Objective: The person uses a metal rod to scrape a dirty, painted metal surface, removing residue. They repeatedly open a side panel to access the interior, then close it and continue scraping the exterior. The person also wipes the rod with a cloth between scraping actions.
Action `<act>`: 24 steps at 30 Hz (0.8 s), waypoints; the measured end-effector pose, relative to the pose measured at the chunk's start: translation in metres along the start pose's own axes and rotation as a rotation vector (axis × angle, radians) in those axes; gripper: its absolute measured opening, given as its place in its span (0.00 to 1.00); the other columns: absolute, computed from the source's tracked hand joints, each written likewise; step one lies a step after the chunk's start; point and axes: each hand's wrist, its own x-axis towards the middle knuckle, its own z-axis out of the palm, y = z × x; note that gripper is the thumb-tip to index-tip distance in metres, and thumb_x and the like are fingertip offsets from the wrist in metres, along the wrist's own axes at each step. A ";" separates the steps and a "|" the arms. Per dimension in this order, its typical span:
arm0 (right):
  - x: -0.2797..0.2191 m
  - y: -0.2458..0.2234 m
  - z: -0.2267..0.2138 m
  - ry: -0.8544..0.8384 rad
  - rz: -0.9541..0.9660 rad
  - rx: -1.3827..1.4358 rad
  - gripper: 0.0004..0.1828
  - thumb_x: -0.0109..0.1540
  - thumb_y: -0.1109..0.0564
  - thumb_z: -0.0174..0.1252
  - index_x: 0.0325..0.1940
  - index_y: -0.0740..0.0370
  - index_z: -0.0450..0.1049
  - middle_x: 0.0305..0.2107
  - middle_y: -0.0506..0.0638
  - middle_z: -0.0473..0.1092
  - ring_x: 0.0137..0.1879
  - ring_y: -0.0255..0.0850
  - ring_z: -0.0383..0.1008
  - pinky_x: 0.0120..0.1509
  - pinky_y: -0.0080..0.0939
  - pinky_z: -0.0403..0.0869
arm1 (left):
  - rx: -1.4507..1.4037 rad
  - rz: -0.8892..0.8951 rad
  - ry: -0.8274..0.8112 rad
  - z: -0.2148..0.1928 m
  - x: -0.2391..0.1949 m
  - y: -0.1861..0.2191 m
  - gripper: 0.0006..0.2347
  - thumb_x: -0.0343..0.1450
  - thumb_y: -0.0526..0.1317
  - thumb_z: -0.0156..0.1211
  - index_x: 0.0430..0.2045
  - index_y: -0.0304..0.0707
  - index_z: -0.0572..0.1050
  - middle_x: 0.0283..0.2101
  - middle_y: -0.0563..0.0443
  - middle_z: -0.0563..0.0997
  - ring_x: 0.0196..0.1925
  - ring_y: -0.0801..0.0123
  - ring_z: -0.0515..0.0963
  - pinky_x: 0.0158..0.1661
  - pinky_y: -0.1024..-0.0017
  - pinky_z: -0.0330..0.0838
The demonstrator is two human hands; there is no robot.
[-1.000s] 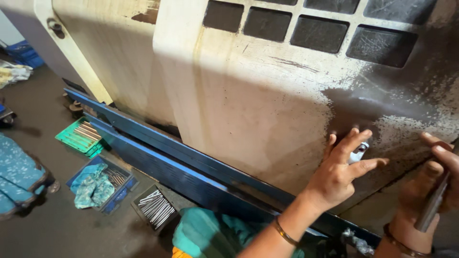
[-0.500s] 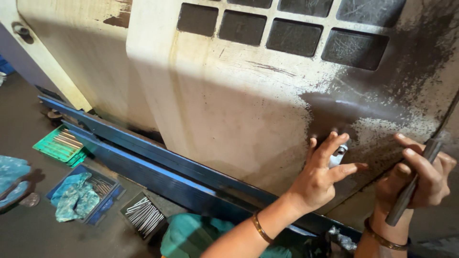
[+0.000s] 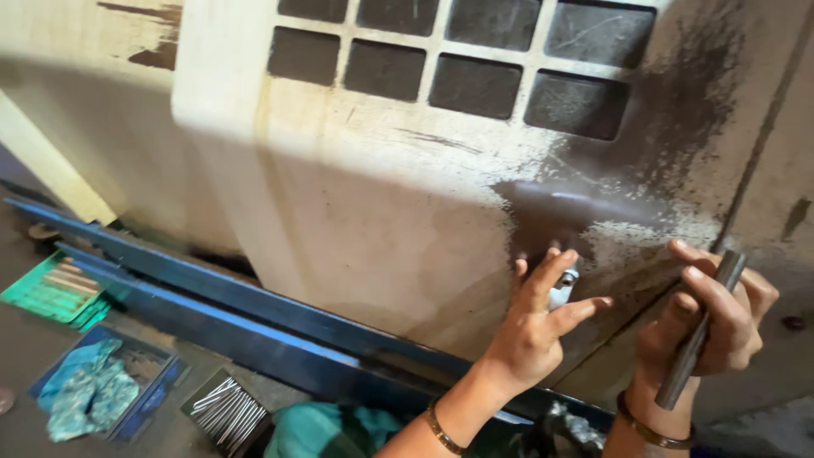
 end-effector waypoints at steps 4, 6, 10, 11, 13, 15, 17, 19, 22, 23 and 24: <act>0.012 -0.013 0.003 0.140 0.111 0.025 0.20 0.82 0.41 0.47 0.56 0.62 0.70 0.36 0.56 0.78 0.46 0.43 0.67 0.59 0.38 0.66 | 0.017 -0.002 0.000 -0.001 0.001 0.002 0.20 0.72 0.22 0.52 0.50 0.48 0.82 0.76 0.41 0.62 0.82 0.52 0.57 0.79 0.44 0.42; 0.016 -0.018 0.002 0.200 0.164 0.041 0.23 0.81 0.39 0.48 0.56 0.62 0.72 0.31 0.55 0.74 0.44 0.41 0.67 0.56 0.37 0.67 | 0.022 -0.011 -0.018 -0.002 0.001 0.002 0.21 0.71 0.22 0.52 0.51 0.48 0.82 0.75 0.41 0.62 0.82 0.50 0.58 0.78 0.43 0.43; 0.021 -0.017 0.005 0.291 0.136 0.035 0.24 0.80 0.38 0.49 0.54 0.62 0.76 0.26 0.51 0.69 0.42 0.41 0.65 0.56 0.38 0.64 | 0.007 -0.010 -0.022 -0.001 0.000 0.001 0.22 0.70 0.22 0.54 0.52 0.49 0.82 0.75 0.40 0.61 0.80 0.49 0.59 0.77 0.42 0.44; 0.022 -0.015 0.007 0.306 0.127 0.027 0.25 0.79 0.38 0.49 0.52 0.62 0.77 0.25 0.50 0.67 0.42 0.41 0.64 0.57 0.39 0.64 | 0.000 -0.003 -0.011 0.000 0.000 0.000 0.21 0.70 0.22 0.55 0.52 0.49 0.81 0.75 0.40 0.61 0.80 0.48 0.59 0.77 0.42 0.45; 0.022 -0.012 0.011 0.307 0.144 0.001 0.26 0.77 0.38 0.49 0.48 0.62 0.79 0.25 0.49 0.64 0.39 0.39 0.64 0.59 0.41 0.62 | -0.001 0.006 0.001 0.002 0.000 -0.002 0.20 0.71 0.23 0.55 0.51 0.48 0.81 0.75 0.39 0.61 0.80 0.48 0.59 0.77 0.42 0.45; 0.021 -0.011 0.015 0.300 0.198 -0.025 0.26 0.77 0.39 0.50 0.48 0.63 0.80 0.26 0.49 0.65 0.39 0.39 0.63 0.58 0.38 0.61 | 0.009 0.007 -0.003 0.003 -0.002 -0.004 0.20 0.71 0.22 0.55 0.51 0.48 0.82 0.74 0.39 0.61 0.80 0.47 0.60 0.76 0.42 0.45; 0.020 -0.012 0.016 0.294 0.227 -0.045 0.25 0.78 0.39 0.50 0.49 0.63 0.80 0.26 0.49 0.65 0.39 0.40 0.63 0.58 0.37 0.61 | 0.032 0.004 -0.021 0.004 -0.004 -0.005 0.21 0.70 0.22 0.53 0.51 0.47 0.83 0.74 0.38 0.61 0.79 0.47 0.60 0.76 0.42 0.45; 0.020 -0.014 0.016 0.285 0.221 -0.046 0.24 0.79 0.40 0.50 0.51 0.61 0.79 0.26 0.49 0.66 0.39 0.39 0.64 0.62 0.38 0.60 | 0.016 0.017 0.002 0.004 -0.005 -0.006 0.19 0.71 0.23 0.55 0.50 0.47 0.82 0.74 0.39 0.61 0.79 0.47 0.60 0.75 0.42 0.46; 0.022 -0.018 0.017 0.264 0.214 -0.018 0.20 0.79 0.41 0.49 0.54 0.59 0.76 0.25 0.47 0.67 0.37 0.37 0.65 0.66 0.40 0.59 | 0.001 0.026 0.024 0.005 -0.005 -0.007 0.15 0.72 0.25 0.57 0.47 0.46 0.82 0.73 0.39 0.62 0.78 0.47 0.60 0.75 0.42 0.45; 0.021 -0.019 0.017 0.258 0.218 -0.006 0.19 0.79 0.41 0.49 0.55 0.58 0.74 0.25 0.47 0.67 0.37 0.36 0.65 0.68 0.40 0.59 | -0.004 0.026 0.029 0.005 -0.004 -0.007 0.14 0.72 0.26 0.58 0.47 0.45 0.82 0.73 0.39 0.62 0.78 0.47 0.60 0.75 0.42 0.44; 0.021 -0.020 0.017 0.256 0.232 0.009 0.18 0.79 0.41 0.49 0.55 0.58 0.72 0.24 0.46 0.67 0.36 0.35 0.65 0.69 0.40 0.58 | 0.002 0.022 0.021 0.005 -0.004 -0.007 0.15 0.72 0.26 0.58 0.47 0.46 0.82 0.73 0.39 0.62 0.78 0.48 0.60 0.75 0.42 0.44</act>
